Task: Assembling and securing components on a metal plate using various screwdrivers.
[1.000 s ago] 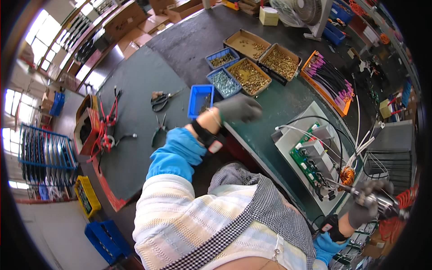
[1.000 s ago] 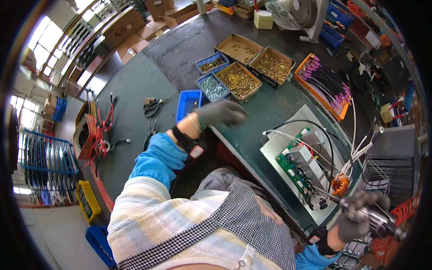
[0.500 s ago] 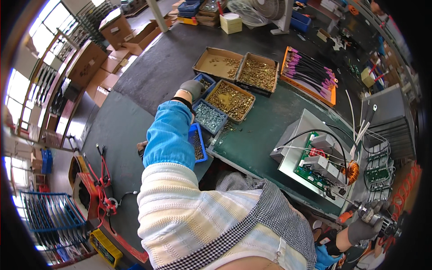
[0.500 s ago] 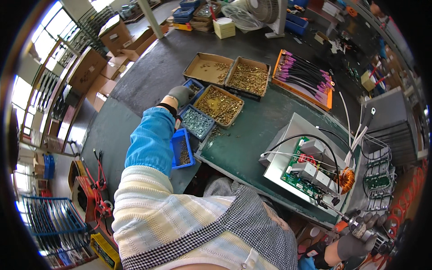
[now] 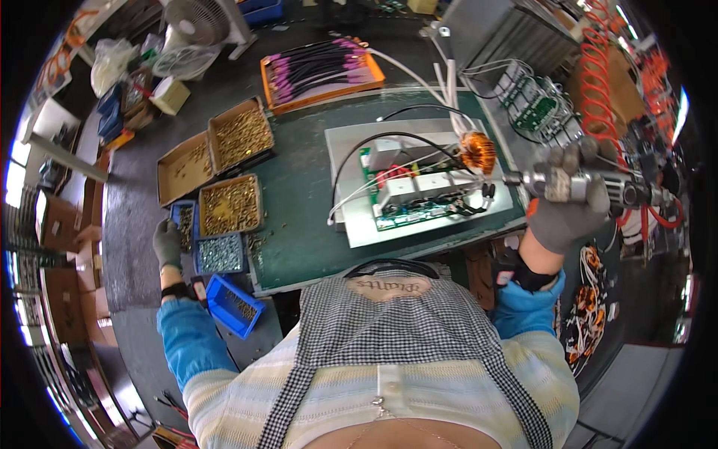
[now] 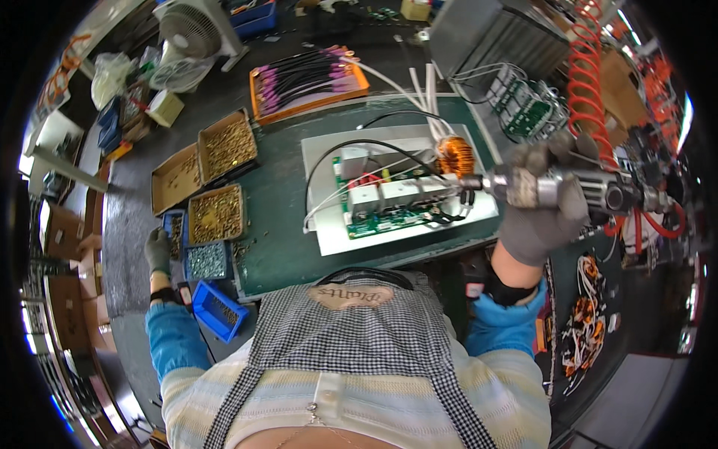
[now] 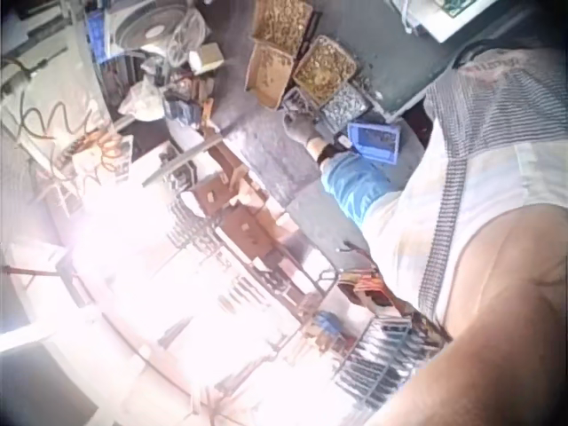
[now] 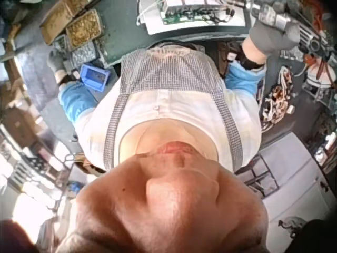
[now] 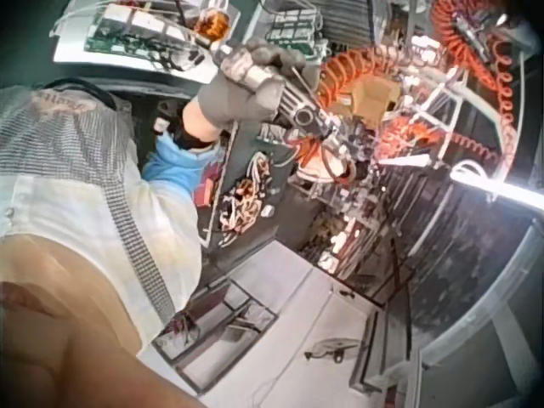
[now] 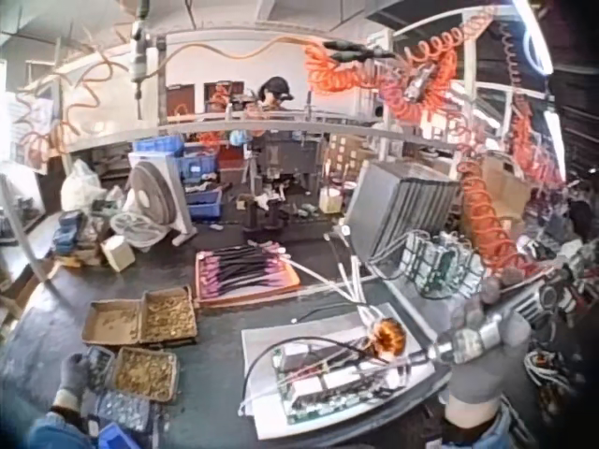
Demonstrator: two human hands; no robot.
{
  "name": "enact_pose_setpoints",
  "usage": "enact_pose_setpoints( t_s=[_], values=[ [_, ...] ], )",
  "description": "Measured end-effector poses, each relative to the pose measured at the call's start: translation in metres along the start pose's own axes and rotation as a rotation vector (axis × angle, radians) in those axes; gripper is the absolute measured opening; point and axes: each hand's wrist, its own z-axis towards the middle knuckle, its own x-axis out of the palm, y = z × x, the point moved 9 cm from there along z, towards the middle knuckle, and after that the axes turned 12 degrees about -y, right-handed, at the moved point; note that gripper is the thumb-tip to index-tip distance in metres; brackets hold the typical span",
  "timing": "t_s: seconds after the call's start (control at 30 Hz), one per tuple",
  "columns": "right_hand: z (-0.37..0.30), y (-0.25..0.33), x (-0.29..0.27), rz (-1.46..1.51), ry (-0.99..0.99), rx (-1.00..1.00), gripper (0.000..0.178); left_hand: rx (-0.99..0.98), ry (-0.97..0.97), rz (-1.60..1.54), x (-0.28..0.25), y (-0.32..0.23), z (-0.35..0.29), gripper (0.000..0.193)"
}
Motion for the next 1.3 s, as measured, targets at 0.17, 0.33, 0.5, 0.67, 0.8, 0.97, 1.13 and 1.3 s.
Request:
enact_pose_setpoints(
  t_s=[0.17, 0.33, 0.5, 0.67, 0.8, 0.97, 1.13, 1.3],
  values=[
    [0.006, 0.002, 0.014, 0.084, -0.064, -0.081, 0.043, 0.318, 0.307, -0.491, 0.024, -0.142, -0.096, 0.025],
    [0.002, 0.0, 0.019, 0.148, -0.08, 0.019, 0.042, 0.754, 0.759, -0.486, 0.081, -0.302, -0.264, 0.022],
    [0.005, 0.029, 0.005, 0.216, 0.125, -0.004, 0.047, 0.997, 0.938, -0.534, 0.106, -0.383, -0.356, 0.017],
    [0.009, 0.056, -0.043, 0.215, 0.093, -0.021, 0.046, 1.097, 0.948, -0.416, 0.132, -0.41, -0.406, 0.019],
    [0.011, 0.074, -0.073, 0.24, 0.086, -0.015, 0.045, 1.132, 0.966, -0.363, 0.152, -0.426, -0.444, 0.022],
    [0.014, 0.094, -0.124, 0.089, -0.127, 0.039, 0.038, 1.214, 0.89, -0.343, 0.166, -0.447, -0.484, 0.022],
    [0.009, 0.105, -0.172, -0.025, -0.392, 0.057, 0.031, 1.315, 0.619, -0.204, 0.169, -0.459, -0.512, 0.018],
    [0.004, 0.106, -0.2, -0.027, -0.523, 0.118, 0.031, 1.379, 0.521, -0.098, 0.172, -0.465, -0.532, 0.019]
  ],
)
